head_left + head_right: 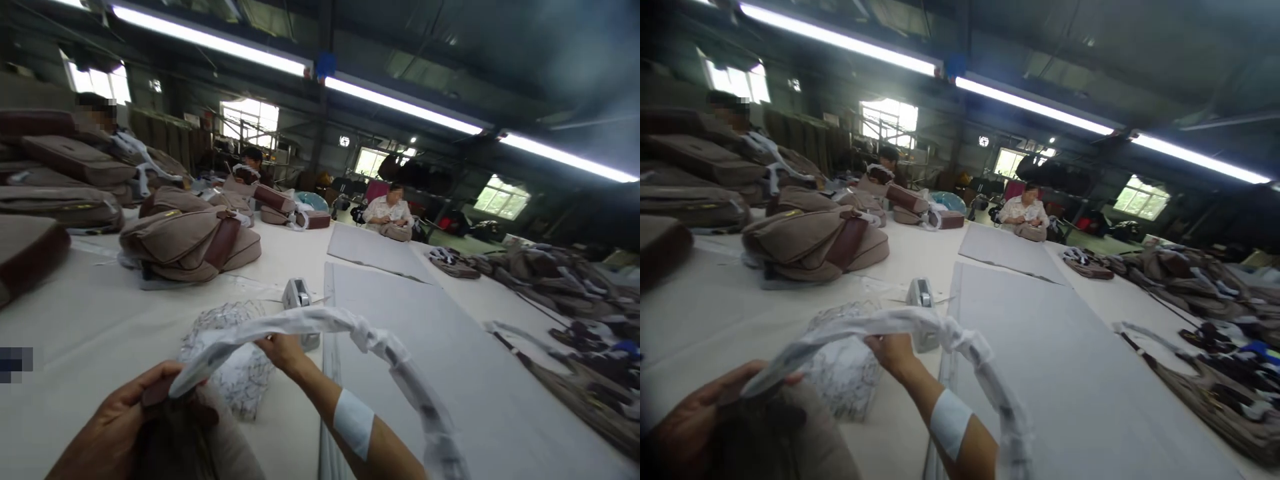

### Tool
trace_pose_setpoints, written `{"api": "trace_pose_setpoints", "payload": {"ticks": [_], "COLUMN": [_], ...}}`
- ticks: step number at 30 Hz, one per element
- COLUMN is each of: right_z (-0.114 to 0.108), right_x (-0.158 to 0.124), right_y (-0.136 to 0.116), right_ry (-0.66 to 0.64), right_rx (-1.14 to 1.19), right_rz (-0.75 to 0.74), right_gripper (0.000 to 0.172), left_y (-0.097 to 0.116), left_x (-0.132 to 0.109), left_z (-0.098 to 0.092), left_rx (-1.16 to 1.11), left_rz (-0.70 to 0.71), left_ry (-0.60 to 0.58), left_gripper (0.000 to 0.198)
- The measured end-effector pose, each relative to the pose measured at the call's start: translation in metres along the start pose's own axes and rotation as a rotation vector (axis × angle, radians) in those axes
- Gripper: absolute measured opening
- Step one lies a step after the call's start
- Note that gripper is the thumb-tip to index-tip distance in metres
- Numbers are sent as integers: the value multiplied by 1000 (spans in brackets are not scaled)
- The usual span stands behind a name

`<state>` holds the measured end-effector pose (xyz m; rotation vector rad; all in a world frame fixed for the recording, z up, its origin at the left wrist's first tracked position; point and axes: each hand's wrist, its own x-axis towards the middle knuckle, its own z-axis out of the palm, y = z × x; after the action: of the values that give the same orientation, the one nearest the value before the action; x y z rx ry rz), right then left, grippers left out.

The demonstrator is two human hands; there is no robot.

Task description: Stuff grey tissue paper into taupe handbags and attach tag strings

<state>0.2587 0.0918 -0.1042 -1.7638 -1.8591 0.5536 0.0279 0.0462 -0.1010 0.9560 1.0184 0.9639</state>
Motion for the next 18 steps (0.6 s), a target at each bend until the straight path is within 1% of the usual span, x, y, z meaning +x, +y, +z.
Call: {"api": "trace_pose_setpoints", "payload": {"ticks": [1,3,5,6,7,8,9,10,11,12,14,16,17,18], "right_z": [-7,-16,-16,-14,-11,-7,-3,0,3,5,8,8,8,9], "right_x": [-13,-50,-92,-110,-126,-137,-145,-150,-152,-152,-150,-147,-145,-144], "right_y": [-6,-19,-32,-36,-40,-44,-48,-53,-58,-64,-74,-81,-83,-83], "right_ry": [26,38,4,-7,-6,-29,-51,-72,-87,-92,-92,-109,-123,-120], "right_rx": [68,206,355,465,676,802,897,940,927,892,798,708,674,654], "right_rz": [14,23,4,-22,-30,-38,-42,-42,-49,-59,-113,-212,-249,-252], "right_gripper": [14,25,34,33,29,27,24,23,24,25,22,18,17,17], "left_y": [1,3,8,10,11,11,11,10,9,7,2,-4,-6,-8], "left_x": [2,0,-6,-10,-15,-21,-28,-37,-48,-59,-82,-98,-102,-104], "left_z": [1,4,7,9,10,11,11,11,12,14,21,29,31,33], "left_rx": [-37,-102,-124,-94,-62,-41,-17,16,48,87,184,268,283,277], "left_rz": [-21,-17,82,145,203,251,308,366,425,485,580,631,634,622], "left_ry": [-22,-20,25,24,47,79,136,194,235,250,191,113,104,122], "left_gripper": [25,30,30,30,31,32,31,29,27,26,25,19,14,11]}}
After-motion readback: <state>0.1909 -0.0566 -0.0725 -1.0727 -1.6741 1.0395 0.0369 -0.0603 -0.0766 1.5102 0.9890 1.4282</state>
